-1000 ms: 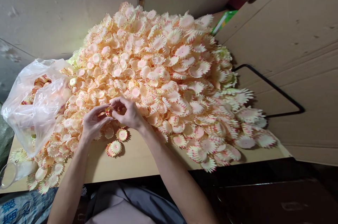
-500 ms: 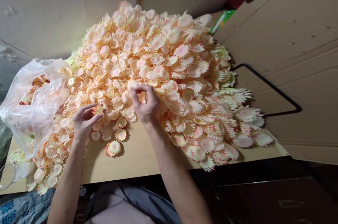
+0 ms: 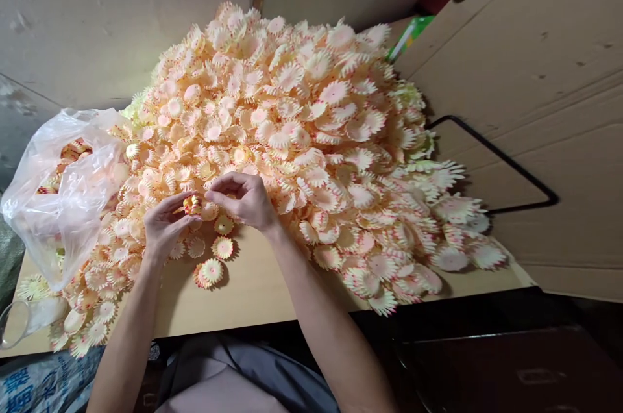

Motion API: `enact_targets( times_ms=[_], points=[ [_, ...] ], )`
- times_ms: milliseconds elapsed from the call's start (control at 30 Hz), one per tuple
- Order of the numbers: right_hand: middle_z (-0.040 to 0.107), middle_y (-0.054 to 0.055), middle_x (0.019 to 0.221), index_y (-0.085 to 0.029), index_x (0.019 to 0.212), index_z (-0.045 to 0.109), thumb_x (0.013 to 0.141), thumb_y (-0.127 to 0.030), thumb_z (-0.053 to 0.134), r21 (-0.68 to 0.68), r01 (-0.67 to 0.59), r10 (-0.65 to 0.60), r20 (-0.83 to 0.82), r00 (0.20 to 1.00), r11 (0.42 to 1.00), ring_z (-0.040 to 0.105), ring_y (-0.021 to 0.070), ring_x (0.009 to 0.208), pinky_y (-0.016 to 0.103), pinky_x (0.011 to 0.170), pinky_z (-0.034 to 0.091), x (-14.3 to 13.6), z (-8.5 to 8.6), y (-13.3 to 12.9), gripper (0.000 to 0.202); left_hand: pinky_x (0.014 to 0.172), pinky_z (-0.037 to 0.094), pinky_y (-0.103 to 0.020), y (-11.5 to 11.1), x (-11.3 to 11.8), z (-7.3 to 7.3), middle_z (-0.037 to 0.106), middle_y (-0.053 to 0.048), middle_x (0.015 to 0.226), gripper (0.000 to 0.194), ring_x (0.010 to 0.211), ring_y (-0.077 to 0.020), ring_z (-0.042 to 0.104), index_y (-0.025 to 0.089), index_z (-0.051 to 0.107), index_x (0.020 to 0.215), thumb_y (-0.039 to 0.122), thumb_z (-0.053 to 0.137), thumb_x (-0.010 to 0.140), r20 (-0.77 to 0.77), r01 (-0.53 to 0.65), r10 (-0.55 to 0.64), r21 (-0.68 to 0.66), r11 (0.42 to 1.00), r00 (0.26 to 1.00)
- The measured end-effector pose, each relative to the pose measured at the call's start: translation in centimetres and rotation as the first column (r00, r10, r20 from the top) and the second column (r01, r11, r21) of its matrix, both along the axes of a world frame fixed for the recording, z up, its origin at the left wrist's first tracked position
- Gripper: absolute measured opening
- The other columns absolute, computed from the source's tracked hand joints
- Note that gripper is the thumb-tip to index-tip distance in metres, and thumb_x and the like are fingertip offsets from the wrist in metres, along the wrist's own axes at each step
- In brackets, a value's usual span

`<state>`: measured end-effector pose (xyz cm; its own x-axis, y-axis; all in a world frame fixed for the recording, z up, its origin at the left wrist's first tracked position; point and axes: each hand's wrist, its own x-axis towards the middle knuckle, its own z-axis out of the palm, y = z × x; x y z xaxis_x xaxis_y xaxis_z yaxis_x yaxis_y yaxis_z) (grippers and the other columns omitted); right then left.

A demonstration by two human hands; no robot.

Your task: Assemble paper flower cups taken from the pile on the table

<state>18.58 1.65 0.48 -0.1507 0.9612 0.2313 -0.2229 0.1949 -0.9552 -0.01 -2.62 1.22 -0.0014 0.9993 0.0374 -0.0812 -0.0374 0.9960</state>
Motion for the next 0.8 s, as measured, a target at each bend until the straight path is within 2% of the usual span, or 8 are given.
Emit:
enact_targets(
  times_ms=[100,267,533,800],
  points=[
    [0.074,0.003,0.079,-0.017,0.080,0.072,0.068,-0.032,0.085,-0.089,-0.135,0.131,-0.047,0.990,0.987,0.069,0.0156,0.071,0.028,0.070,0.057,0.07,0.30,-0.14,0.023,0.074,0.062,-0.034,0.04,-0.01,-0.01,0.077,-0.009,0.097,0.046,0.079,-0.0225,0.075,0.019,0.075,0.105,0.028,0.088,0.062,-0.001,0.006,-0.006,0.003,1.000,1.000],
    [0.074,0.003,0.081,-0.017,0.083,0.073,0.067,-0.030,0.086,-0.136,-0.214,0.203,-0.085,0.975,0.967,0.070,0.0151,0.074,0.027,0.072,0.058,-0.13,-0.10,-0.22,0.025,0.077,0.063,-0.034,0.12,-0.12,-0.36,0.076,-0.010,0.102,0.049,0.084,-0.0234,0.075,0.018,0.074,0.108,0.028,0.088,0.062,-0.016,0.035,-0.034,0.016,0.999,0.999],
    [0.074,0.003,0.082,-0.017,0.086,0.072,0.067,-0.032,0.087,-0.142,-0.247,0.237,-0.085,0.968,0.959,0.071,0.0154,0.075,0.027,0.073,0.058,-0.31,-0.61,-0.29,0.028,0.077,0.064,-0.035,0.10,-0.16,-0.52,0.076,-0.011,0.107,0.048,0.085,-0.0236,0.075,0.019,0.073,0.110,0.027,0.087,0.065,-0.008,0.058,-0.057,0.019,0.998,0.998],
    [0.074,0.002,0.080,-0.017,0.083,0.072,0.066,-0.032,0.086,-0.151,-0.233,0.223,-0.080,0.972,0.961,0.070,0.0153,0.072,0.027,0.071,0.058,-0.30,-0.21,-0.32,0.027,0.078,0.064,-0.035,0.07,-0.09,-0.32,0.076,-0.011,0.106,0.049,0.087,-0.0243,0.075,0.019,0.073,0.109,0.030,0.087,0.064,-0.022,0.054,-0.054,0.014,0.998,0.998]
  ],
)
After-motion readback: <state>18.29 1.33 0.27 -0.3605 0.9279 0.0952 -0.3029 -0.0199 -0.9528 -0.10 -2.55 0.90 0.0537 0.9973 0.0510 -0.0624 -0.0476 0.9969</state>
